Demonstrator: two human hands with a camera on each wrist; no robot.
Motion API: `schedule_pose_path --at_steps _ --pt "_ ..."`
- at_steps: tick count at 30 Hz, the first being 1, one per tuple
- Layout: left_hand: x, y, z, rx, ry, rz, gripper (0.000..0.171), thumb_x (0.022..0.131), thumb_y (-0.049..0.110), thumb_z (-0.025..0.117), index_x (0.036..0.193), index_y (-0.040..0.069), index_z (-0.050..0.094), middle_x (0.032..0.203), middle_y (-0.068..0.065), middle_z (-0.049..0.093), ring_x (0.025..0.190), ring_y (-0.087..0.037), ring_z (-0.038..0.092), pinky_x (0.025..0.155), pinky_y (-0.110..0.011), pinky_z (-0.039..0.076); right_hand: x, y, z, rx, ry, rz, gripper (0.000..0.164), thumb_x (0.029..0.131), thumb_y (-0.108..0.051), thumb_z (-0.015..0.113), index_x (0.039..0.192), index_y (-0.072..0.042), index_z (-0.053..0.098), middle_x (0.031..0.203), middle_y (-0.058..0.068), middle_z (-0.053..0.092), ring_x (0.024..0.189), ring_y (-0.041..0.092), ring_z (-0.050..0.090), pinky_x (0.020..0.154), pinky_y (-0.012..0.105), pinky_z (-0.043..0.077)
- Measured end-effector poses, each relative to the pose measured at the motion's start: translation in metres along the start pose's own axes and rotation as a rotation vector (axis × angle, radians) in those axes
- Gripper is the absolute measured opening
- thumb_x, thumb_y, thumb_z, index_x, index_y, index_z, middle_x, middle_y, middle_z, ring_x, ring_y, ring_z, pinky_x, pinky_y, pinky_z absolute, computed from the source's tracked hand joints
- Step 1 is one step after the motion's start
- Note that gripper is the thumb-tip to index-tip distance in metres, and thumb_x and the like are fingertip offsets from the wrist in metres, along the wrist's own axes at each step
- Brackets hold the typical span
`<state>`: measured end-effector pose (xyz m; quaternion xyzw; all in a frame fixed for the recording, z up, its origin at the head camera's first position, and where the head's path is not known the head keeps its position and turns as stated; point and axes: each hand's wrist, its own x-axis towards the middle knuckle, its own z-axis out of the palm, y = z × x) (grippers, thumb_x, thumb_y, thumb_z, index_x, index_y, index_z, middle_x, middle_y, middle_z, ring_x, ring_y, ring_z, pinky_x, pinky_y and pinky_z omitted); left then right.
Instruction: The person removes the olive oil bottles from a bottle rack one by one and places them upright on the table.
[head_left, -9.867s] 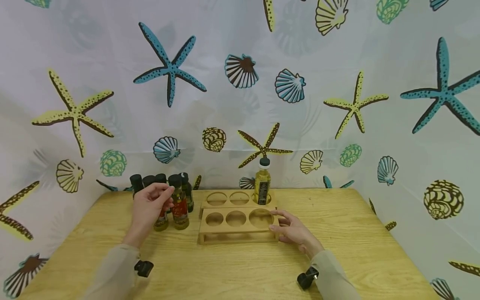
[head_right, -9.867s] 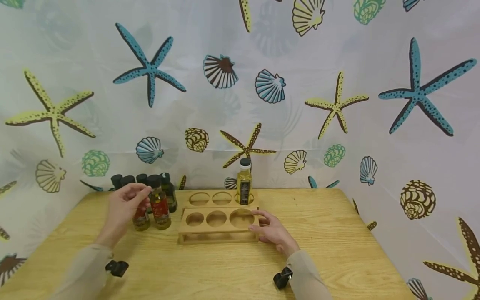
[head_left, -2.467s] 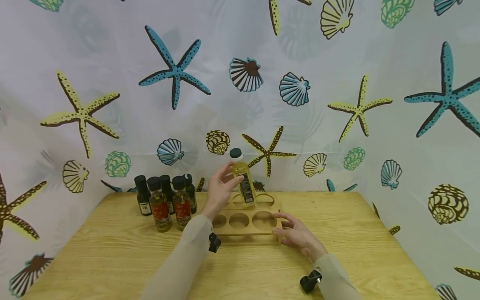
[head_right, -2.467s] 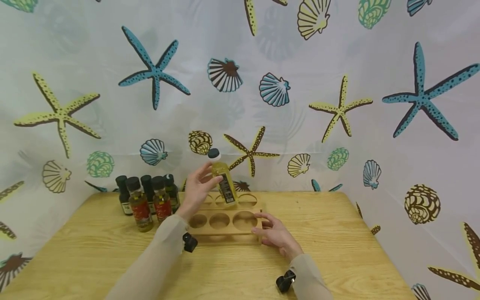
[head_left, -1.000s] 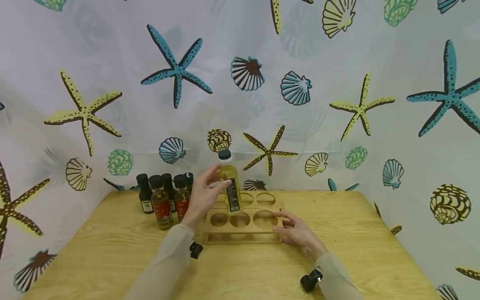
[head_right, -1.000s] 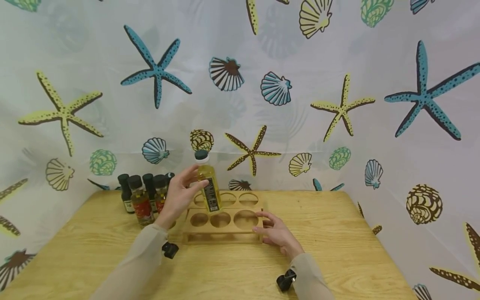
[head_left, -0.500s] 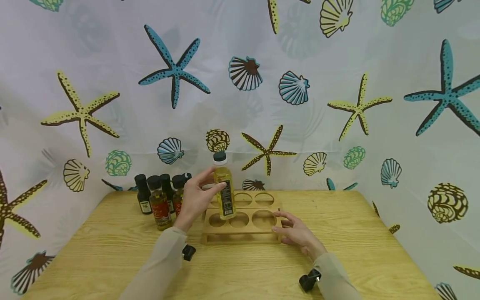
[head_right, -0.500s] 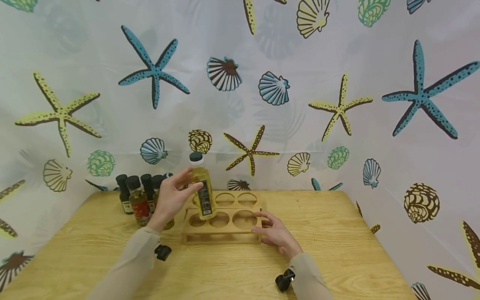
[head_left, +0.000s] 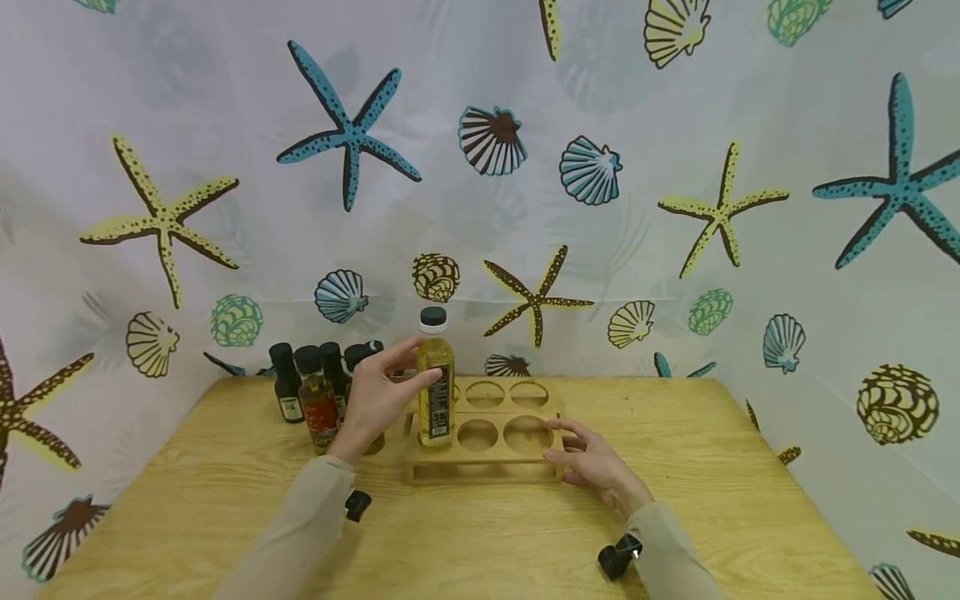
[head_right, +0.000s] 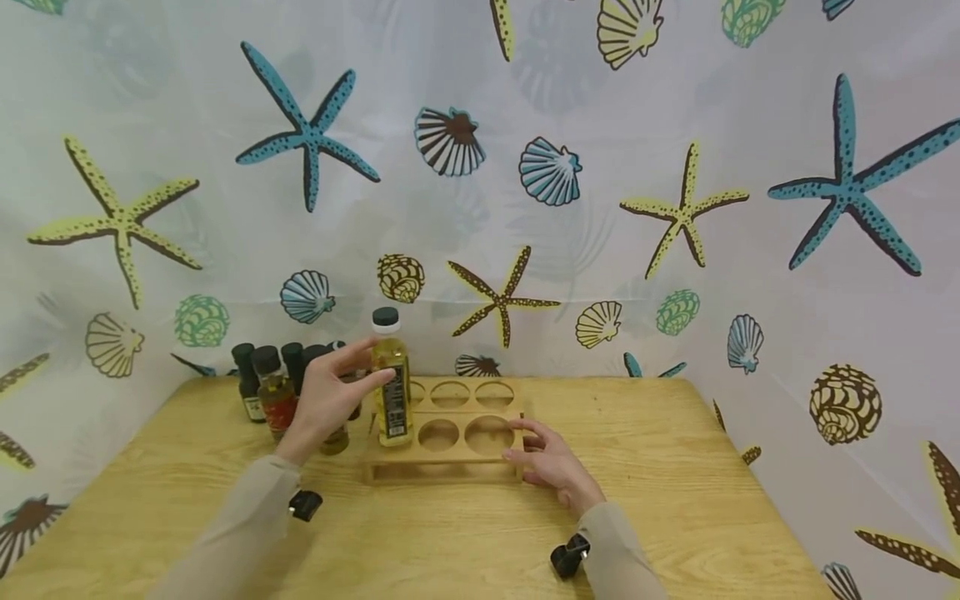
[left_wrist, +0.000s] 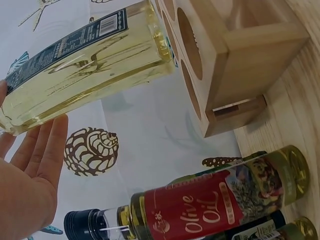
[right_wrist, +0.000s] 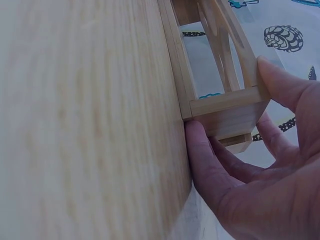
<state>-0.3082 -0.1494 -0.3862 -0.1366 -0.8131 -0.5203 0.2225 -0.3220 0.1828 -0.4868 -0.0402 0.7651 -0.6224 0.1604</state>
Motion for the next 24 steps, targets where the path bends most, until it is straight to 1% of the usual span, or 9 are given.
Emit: schedule_pose_path --at_steps 6,9,13,15,19,24 --pt "-0.002 -0.004 -0.009 0.015 -0.001 -0.013 0.061 0.083 0.037 0.079 0.137 0.018 0.059 0.137 -0.007 0.061 0.118 -0.025 0.061 0.092 -0.044 0.055 0.002 0.0 -0.002 0.0 -0.001 0.0 0.06 0.086 -0.033 0.076 0.141 -0.026 0.053 0.155 0.021 0.032 0.141 0.04 0.036 0.093 0.046 0.054" --pt "-0.005 -0.007 -0.013 0.021 -0.006 -0.02 0.06 0.083 0.038 0.078 0.137 0.02 0.059 0.136 -0.006 0.061 0.118 -0.025 0.061 0.092 -0.045 0.055 0.002 0.0 -0.002 -0.005 -0.003 -0.001 0.061 0.085 -0.034 0.077 0.141 -0.027 0.053 0.155 0.021 0.033 0.141 0.04 0.035 0.093 0.047 0.054" --pt "-0.009 -0.013 -0.02 0.022 -0.002 -0.04 0.058 0.084 0.038 0.078 0.137 0.024 0.059 0.136 -0.006 0.061 0.119 -0.026 0.06 0.095 -0.05 0.052 0.002 0.0 -0.002 -0.011 -0.006 -0.004 0.062 0.085 -0.034 0.077 0.141 -0.026 0.053 0.155 0.022 0.033 0.141 0.041 0.035 0.093 0.046 0.054" --pt "-0.01 -0.015 -0.022 0.025 -0.006 -0.045 0.059 0.084 0.038 0.078 0.138 0.024 0.058 0.136 -0.007 0.06 0.12 -0.027 0.059 0.096 -0.052 0.051 0.002 0.0 -0.001 -0.008 -0.005 -0.004 0.061 0.085 -0.034 0.077 0.141 -0.026 0.053 0.155 0.022 0.032 0.141 0.041 0.035 0.093 0.046 0.054" --pt "-0.013 -0.018 -0.027 0.046 -0.01 -0.064 0.06 0.084 0.039 0.078 0.138 0.022 0.058 0.134 -0.009 0.062 0.118 -0.027 0.06 0.093 -0.052 0.052 0.001 0.001 -0.001 -0.003 -0.008 -0.003 0.061 0.085 -0.034 0.077 0.141 -0.026 0.053 0.155 0.022 0.032 0.141 0.041 0.035 0.094 0.047 0.054" --pt "-0.015 -0.021 -0.035 0.077 -0.016 -0.058 0.061 0.084 0.039 0.077 0.139 0.02 0.058 0.128 -0.011 0.065 0.113 -0.028 0.063 0.089 -0.051 0.053 0.001 0.001 -0.001 0.002 -0.007 0.0 0.06 0.086 -0.033 0.076 0.141 -0.026 0.053 0.155 0.022 0.032 0.141 0.04 0.035 0.094 0.047 0.053"
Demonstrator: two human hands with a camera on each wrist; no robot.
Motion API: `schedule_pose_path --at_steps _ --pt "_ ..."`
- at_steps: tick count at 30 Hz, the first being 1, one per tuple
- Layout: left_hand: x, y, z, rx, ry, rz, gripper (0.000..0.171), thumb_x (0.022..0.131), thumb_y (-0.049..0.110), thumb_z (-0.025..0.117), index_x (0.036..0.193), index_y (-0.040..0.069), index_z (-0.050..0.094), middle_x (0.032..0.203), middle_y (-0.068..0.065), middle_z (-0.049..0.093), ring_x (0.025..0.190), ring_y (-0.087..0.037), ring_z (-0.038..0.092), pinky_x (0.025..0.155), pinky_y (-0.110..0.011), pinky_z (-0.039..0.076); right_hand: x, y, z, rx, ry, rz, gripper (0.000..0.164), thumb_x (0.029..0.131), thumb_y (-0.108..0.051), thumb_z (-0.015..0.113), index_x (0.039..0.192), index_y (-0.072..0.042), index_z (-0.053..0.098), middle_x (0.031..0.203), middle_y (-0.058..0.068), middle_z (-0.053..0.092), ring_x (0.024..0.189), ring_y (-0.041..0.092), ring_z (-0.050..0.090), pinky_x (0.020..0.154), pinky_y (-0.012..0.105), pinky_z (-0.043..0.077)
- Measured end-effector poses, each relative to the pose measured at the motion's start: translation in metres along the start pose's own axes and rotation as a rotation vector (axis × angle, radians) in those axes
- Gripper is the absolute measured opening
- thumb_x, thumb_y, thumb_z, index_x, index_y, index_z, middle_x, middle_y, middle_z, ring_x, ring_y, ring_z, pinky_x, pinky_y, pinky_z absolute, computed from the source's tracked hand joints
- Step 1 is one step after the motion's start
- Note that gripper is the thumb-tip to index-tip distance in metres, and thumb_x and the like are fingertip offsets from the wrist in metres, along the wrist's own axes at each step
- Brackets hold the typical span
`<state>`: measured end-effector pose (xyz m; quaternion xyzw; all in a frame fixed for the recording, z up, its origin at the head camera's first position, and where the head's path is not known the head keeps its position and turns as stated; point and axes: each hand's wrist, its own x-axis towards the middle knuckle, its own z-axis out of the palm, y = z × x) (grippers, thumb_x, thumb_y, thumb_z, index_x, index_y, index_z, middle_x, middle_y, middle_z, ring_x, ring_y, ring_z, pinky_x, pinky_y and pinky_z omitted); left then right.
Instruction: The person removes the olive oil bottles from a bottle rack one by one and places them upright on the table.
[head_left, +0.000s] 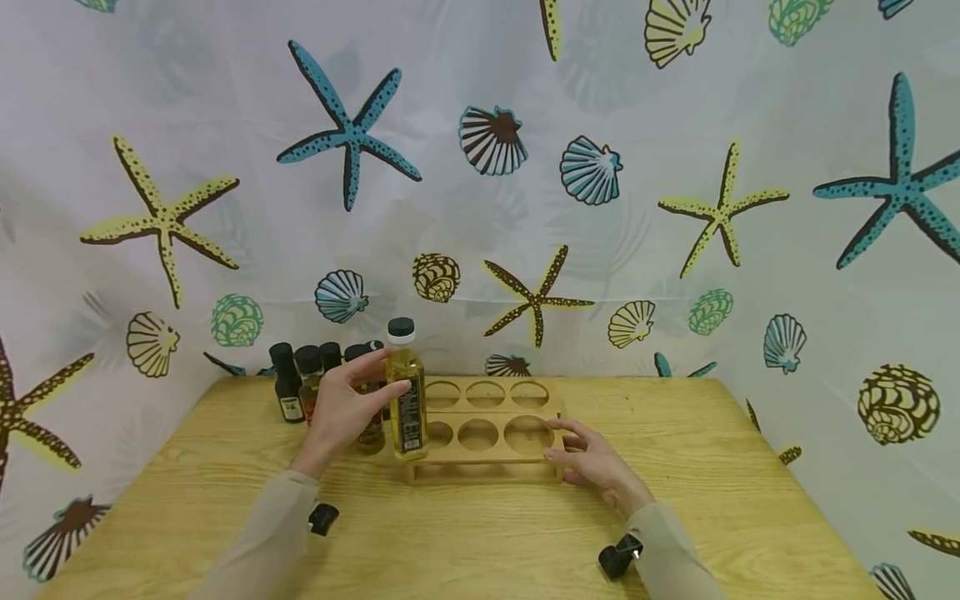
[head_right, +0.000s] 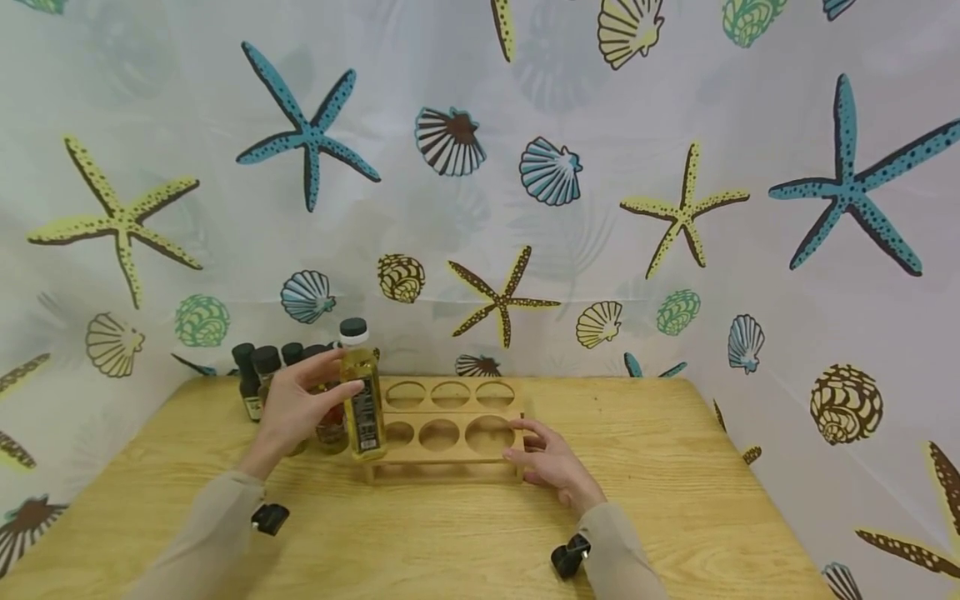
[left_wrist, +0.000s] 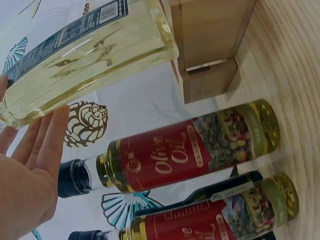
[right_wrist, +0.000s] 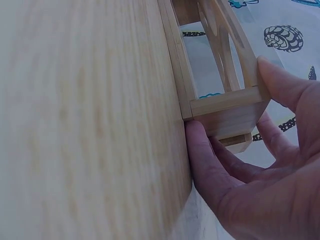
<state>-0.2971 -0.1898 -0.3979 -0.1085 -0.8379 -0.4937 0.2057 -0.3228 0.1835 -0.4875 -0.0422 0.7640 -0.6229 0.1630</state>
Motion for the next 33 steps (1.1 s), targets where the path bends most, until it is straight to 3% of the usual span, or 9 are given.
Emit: schedule_pose_path --at_steps 9,18,27,33 --pt "-0.004 -0.004 -0.018 0.032 0.005 -0.005 0.063 0.084 0.041 0.077 0.14 0.021 0.057 0.127 -0.014 0.065 0.112 -0.03 0.064 0.091 -0.053 0.053 -0.001 -0.001 0.002 -0.001 0.001 -0.002 0.057 0.088 -0.031 0.075 0.141 -0.026 0.053 0.155 0.022 0.032 0.14 0.041 0.036 0.091 0.044 0.055" --pt "-0.011 -0.007 -0.034 0.07 -0.028 -0.005 0.062 0.087 0.035 0.076 0.14 0.013 0.055 0.134 -0.019 0.06 0.117 -0.036 0.06 0.092 -0.056 0.051 -0.002 -0.001 0.0 0.003 -0.003 -0.003 0.06 0.087 -0.033 0.075 0.142 -0.026 0.052 0.155 0.022 0.031 0.141 0.041 0.034 0.094 0.046 0.053" --pt "-0.016 -0.013 -0.052 0.079 -0.133 -0.047 0.068 0.088 0.04 0.073 0.145 0.013 0.048 0.14 -0.019 0.055 0.121 -0.037 0.058 0.093 -0.054 0.052 -0.001 -0.002 0.0 0.004 -0.001 -0.002 0.059 0.087 -0.032 0.075 0.141 -0.027 0.052 0.155 0.021 0.032 0.142 0.04 0.034 0.094 0.046 0.054" --pt "-0.021 -0.016 -0.061 0.09 -0.164 -0.066 0.068 0.089 0.039 0.073 0.145 0.012 0.047 0.14 -0.019 0.055 0.118 -0.037 0.059 0.094 -0.054 0.051 -0.002 -0.001 -0.001 0.008 -0.004 -0.001 0.062 0.086 -0.034 0.077 0.142 -0.027 0.052 0.155 0.022 0.032 0.141 0.04 0.035 0.094 0.047 0.053"
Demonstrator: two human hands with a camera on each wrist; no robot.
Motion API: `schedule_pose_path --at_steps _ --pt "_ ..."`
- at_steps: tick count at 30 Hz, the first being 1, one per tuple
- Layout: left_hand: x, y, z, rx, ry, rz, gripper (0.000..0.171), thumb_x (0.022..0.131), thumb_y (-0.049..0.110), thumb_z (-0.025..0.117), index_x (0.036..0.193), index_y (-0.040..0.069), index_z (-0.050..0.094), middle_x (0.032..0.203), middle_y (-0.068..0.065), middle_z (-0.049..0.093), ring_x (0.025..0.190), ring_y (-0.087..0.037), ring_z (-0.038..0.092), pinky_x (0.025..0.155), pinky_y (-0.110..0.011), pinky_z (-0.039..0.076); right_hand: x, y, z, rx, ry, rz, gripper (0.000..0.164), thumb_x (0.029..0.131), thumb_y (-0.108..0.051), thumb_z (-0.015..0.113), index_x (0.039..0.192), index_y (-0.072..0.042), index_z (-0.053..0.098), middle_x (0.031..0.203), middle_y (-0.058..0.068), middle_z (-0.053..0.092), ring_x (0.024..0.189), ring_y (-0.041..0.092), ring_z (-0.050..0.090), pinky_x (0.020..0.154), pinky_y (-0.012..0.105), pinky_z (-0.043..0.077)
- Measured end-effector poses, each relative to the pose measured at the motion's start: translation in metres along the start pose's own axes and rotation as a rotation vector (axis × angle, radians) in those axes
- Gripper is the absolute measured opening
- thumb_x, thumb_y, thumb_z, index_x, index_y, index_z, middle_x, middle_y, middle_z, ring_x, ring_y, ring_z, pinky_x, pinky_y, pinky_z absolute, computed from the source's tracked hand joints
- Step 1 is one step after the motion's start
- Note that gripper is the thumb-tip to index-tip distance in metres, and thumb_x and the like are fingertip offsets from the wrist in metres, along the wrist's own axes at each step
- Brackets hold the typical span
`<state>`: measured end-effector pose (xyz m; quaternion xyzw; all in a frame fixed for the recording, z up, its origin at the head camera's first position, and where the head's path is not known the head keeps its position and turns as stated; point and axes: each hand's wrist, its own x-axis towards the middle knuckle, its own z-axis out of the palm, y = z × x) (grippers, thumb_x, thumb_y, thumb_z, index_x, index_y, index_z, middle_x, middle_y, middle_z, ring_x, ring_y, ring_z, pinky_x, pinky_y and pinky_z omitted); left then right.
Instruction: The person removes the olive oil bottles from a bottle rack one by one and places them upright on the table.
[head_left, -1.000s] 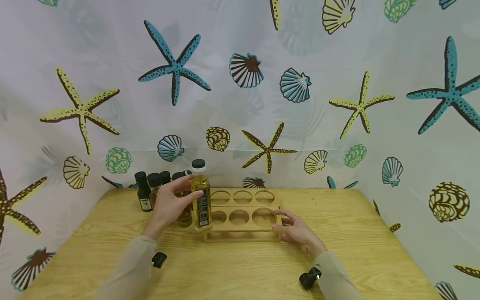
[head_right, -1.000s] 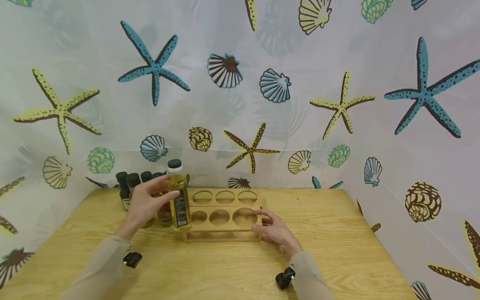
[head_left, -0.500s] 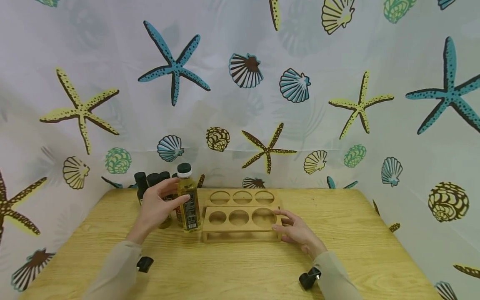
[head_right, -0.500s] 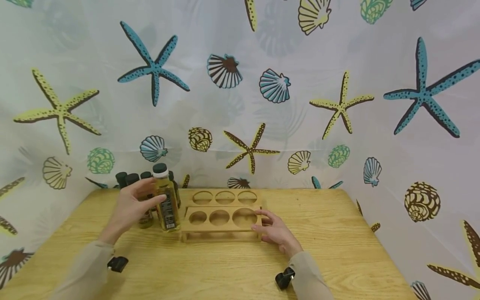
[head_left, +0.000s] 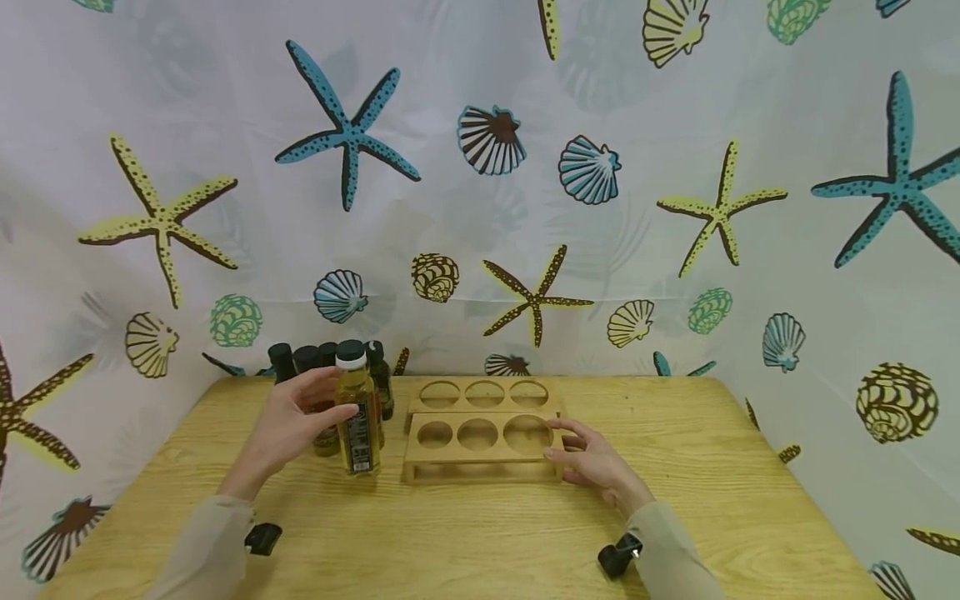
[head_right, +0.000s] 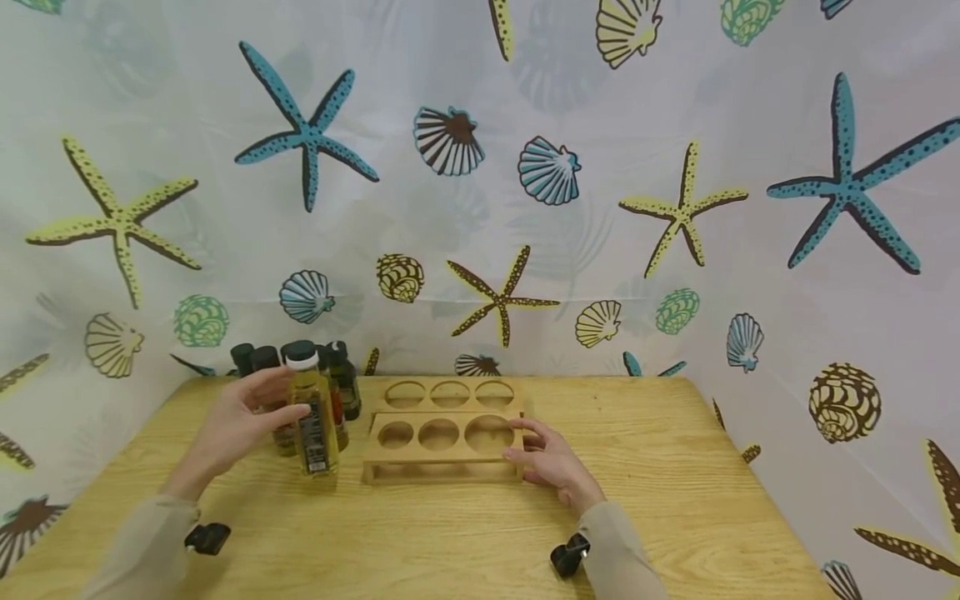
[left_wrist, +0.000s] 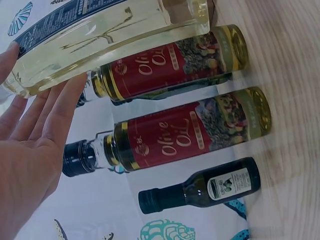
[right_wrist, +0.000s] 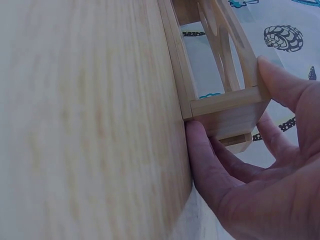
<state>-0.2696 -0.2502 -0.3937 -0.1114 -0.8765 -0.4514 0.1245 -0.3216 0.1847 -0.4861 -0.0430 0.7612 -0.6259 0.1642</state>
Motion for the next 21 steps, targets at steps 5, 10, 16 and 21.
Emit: schedule_pose_path --at_steps 5,10,16,21 --pt "-0.007 -0.004 -0.006 0.015 -0.02 -0.025 0.072 0.088 0.04 0.073 0.147 0.011 0.046 0.141 -0.02 0.054 0.121 -0.038 0.057 0.095 -0.055 0.051 0.001 0.0 0.0 0.001 -0.003 -0.001 0.062 0.085 -0.034 0.077 0.141 -0.027 0.052 0.155 0.022 0.031 0.142 0.04 0.033 0.094 0.047 0.053" --pt "-0.01 -0.013 -0.009 0.02 -0.025 -0.042 0.074 0.088 0.041 0.072 0.148 0.009 0.043 0.141 -0.022 0.053 0.123 -0.04 0.056 0.095 -0.055 0.051 0.001 0.0 0.0 0.003 0.002 -0.005 0.063 0.084 -0.035 0.078 0.141 -0.026 0.053 0.156 0.022 0.031 0.142 0.041 0.034 0.094 0.047 0.053" --pt "-0.013 -0.023 -0.015 0.011 -0.03 -0.075 0.078 0.089 0.043 0.071 0.151 0.007 0.038 0.145 -0.021 0.049 0.126 -0.039 0.054 0.096 -0.052 0.051 0.0 -0.001 0.0 -0.004 0.003 -0.002 0.062 0.085 -0.034 0.077 0.141 -0.025 0.053 0.155 0.022 0.031 0.141 0.041 0.035 0.095 0.047 0.053" --pt "-0.015 -0.028 -0.021 0.0 -0.02 -0.069 0.076 0.09 0.039 0.071 0.15 0.006 0.039 0.145 -0.021 0.049 0.126 -0.038 0.054 0.091 -0.029 0.055 -0.001 -0.001 0.001 -0.011 0.007 0.005 0.061 0.085 -0.033 0.077 0.141 -0.026 0.053 0.154 0.022 0.033 0.141 0.04 0.035 0.095 0.047 0.053"
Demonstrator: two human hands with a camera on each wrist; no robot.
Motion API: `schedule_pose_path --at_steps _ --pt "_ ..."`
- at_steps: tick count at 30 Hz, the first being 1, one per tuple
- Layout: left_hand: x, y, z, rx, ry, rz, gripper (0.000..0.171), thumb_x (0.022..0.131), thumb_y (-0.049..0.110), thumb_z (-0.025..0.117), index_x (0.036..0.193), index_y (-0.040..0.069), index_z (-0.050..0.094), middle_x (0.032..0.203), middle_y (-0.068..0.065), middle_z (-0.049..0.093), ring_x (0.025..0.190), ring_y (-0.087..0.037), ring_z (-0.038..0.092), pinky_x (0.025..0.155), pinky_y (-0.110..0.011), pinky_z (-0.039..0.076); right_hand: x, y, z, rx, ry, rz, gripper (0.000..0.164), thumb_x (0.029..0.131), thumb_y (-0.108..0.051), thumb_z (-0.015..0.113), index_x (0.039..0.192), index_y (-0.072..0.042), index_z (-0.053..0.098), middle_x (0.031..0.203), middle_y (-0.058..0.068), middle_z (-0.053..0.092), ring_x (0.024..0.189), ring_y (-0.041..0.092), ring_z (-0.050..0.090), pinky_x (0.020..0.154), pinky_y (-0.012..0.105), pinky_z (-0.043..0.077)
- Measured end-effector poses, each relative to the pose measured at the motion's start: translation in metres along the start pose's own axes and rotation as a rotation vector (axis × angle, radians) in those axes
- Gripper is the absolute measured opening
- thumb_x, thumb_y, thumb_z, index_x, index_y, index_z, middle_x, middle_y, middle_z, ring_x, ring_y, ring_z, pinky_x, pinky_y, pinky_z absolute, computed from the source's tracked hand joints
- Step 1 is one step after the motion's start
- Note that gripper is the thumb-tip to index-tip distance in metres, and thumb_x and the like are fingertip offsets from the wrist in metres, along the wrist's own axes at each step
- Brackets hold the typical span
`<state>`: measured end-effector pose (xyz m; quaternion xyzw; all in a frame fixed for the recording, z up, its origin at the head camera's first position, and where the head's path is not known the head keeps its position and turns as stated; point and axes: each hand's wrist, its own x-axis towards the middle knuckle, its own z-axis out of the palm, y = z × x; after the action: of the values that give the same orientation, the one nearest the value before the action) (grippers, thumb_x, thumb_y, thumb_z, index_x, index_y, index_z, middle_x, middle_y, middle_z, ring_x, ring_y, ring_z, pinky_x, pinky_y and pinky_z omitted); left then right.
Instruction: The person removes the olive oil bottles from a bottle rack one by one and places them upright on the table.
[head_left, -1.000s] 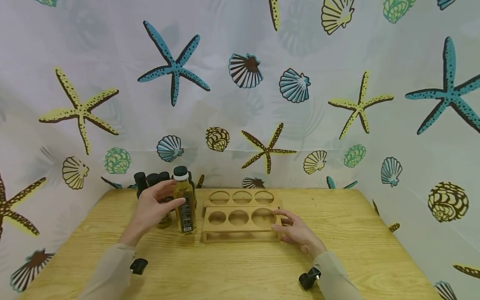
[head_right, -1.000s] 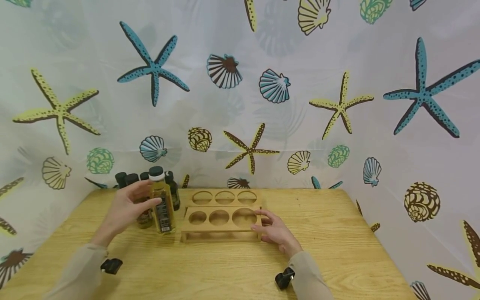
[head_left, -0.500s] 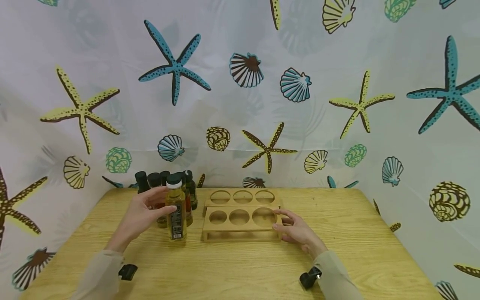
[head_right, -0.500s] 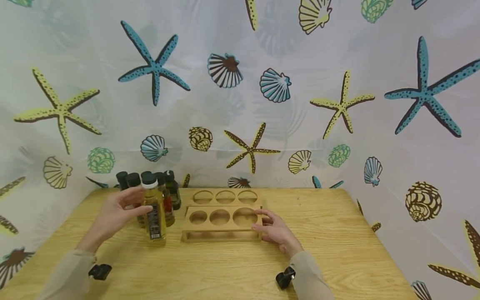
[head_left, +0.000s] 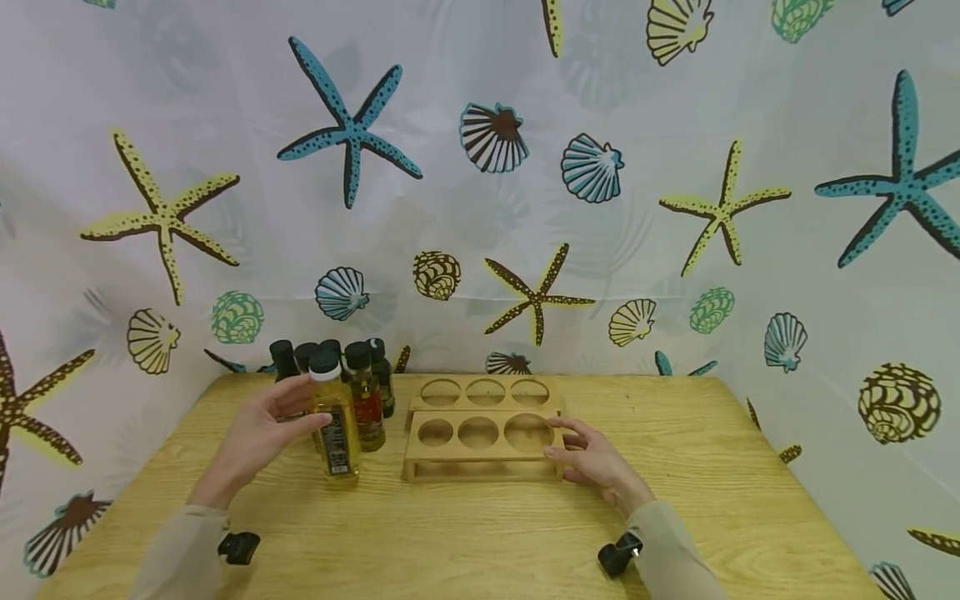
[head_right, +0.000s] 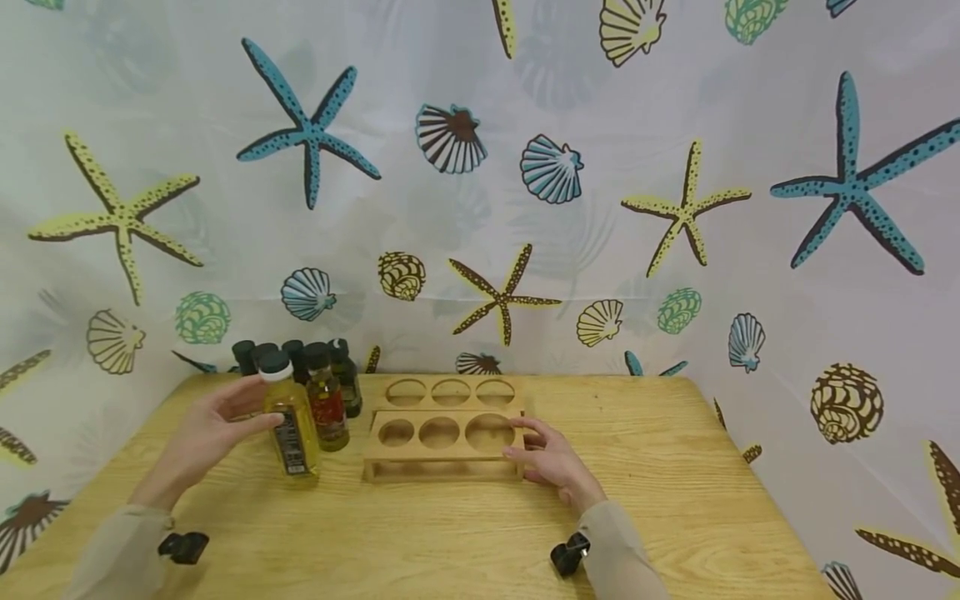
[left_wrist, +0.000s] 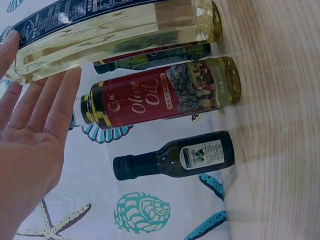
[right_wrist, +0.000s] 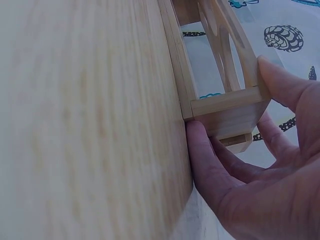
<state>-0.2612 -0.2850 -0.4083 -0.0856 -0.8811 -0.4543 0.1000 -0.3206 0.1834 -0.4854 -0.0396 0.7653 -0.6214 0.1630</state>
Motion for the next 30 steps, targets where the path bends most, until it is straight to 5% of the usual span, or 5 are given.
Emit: schedule_pose_path --at_steps 6,13,24,27,30 --pt "-0.002 -0.009 -0.006 -0.011 -0.011 0.0 0.072 0.09 0.037 0.071 0.148 0.006 0.042 0.144 -0.021 0.05 0.121 -0.027 0.057 0.086 -0.015 0.051 0.001 -0.001 0.0 -0.001 0.007 -0.006 0.063 0.084 -0.035 0.078 0.141 -0.028 0.053 0.153 0.02 0.036 0.138 0.039 0.041 0.092 0.045 0.055" --pt "-0.005 -0.023 -0.018 -0.026 -0.064 -0.016 0.075 0.092 0.034 0.07 0.151 0.002 0.036 0.148 -0.024 0.044 0.129 -0.04 0.049 0.087 -0.014 0.05 0.0 0.0 0.001 0.002 0.0 -0.008 0.063 0.085 -0.035 0.076 0.143 -0.028 0.051 0.154 0.021 0.034 0.138 0.039 0.04 0.092 0.045 0.054" --pt "-0.011 -0.037 -0.035 -0.032 -0.041 -0.028 0.076 0.092 0.032 0.07 0.151 0.0 0.033 0.149 -0.027 0.041 0.12 -0.011 0.056 0.083 -0.014 0.051 0.0 0.003 0.001 0.001 0.0 -0.003 0.06 0.085 -0.035 0.077 0.14 -0.027 0.053 0.155 0.022 0.032 0.142 0.04 0.033 0.095 0.047 0.053" --pt "-0.012 -0.042 -0.039 -0.053 -0.031 -0.012 0.072 0.093 0.028 0.07 0.15 0.0 0.036 0.145 -0.015 0.048 0.108 0.014 0.048 0.083 -0.015 0.052 0.001 0.003 0.001 0.003 0.001 -0.01 0.061 0.084 -0.036 0.077 0.139 -0.027 0.054 0.155 0.022 0.032 0.142 0.04 0.033 0.095 0.048 0.053" --pt "-0.011 -0.047 -0.042 -0.068 -0.017 0.005 0.069 0.093 0.025 0.07 0.15 0.003 0.039 0.135 0.01 0.051 0.105 0.019 0.046 0.082 -0.015 0.052 0.001 0.003 0.0 0.0 0.003 -0.019 0.06 0.084 -0.036 0.077 0.139 -0.028 0.054 0.155 0.022 0.032 0.143 0.04 0.032 0.095 0.048 0.052"
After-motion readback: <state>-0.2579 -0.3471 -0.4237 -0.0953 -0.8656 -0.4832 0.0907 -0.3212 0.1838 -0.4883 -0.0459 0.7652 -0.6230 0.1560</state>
